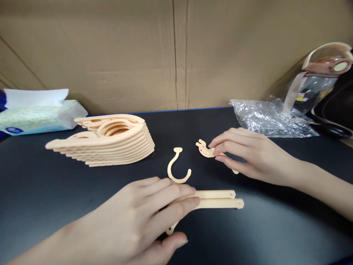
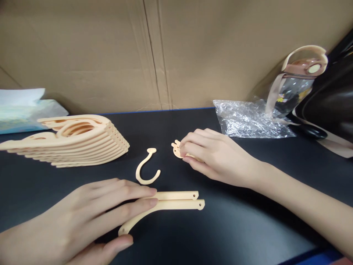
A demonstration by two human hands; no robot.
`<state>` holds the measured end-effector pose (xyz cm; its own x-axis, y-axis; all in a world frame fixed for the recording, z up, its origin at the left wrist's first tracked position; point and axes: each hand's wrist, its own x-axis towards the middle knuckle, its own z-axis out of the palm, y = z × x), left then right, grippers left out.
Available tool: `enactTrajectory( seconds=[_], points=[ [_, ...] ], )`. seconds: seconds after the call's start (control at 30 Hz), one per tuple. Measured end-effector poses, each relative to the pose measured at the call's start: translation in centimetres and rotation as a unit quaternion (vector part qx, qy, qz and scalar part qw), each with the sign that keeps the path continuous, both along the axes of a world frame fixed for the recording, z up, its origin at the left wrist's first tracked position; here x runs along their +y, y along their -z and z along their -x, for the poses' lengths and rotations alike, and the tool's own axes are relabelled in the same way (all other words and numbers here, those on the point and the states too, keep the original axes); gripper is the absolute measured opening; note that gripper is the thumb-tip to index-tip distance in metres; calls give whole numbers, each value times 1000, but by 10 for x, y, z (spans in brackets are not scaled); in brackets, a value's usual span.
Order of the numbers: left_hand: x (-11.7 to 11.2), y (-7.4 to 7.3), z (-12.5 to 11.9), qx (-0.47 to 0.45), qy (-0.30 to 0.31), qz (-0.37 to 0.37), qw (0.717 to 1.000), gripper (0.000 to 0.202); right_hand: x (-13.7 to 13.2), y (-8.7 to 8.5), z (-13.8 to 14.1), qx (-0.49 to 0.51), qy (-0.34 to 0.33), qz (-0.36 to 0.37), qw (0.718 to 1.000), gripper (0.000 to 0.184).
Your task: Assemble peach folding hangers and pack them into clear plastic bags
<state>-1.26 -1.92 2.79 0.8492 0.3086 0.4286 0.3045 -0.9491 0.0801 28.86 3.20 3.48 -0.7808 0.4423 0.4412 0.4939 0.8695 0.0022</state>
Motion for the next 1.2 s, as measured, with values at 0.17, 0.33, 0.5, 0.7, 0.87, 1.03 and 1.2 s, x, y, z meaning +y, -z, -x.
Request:
enactTrajectory(
  seconds=[0.17, 0.33, 0.5, 0.7, 0.87, 1.03, 1.2],
  points=[
    [3, 6, 7, -3, -58, -38, 998, 32, -1, 1, -1, -2, -3, 6, 1000, 13],
    [10, 13, 12, -5, -126, -23, 992, 22, 0, 3, 0, -11, -5, 8, 1000, 16],
    [14, 20, 10, -12, -121, -28, 992, 27, -1, 3, 1, -14, -8, 7, 1000, 17],
    [15, 25, 10, -9, -131, -66, 989, 32, -1, 3, 1, -20, -19, 8, 1000, 17],
    [17, 27, 10, -13, -134, -83, 987, 36, -1, 5, 2, -15, -22, 12, 1000, 18],
    [18, 24, 7, -11, -139, -60, 988, 41, -2, 5, 4, -20, -23, 16, 999, 20],
    [17, 19, 8, 20, -130, -8, 991, 40, -2, 6, 5, -20, -31, 19, 999, 20]
  ],
)
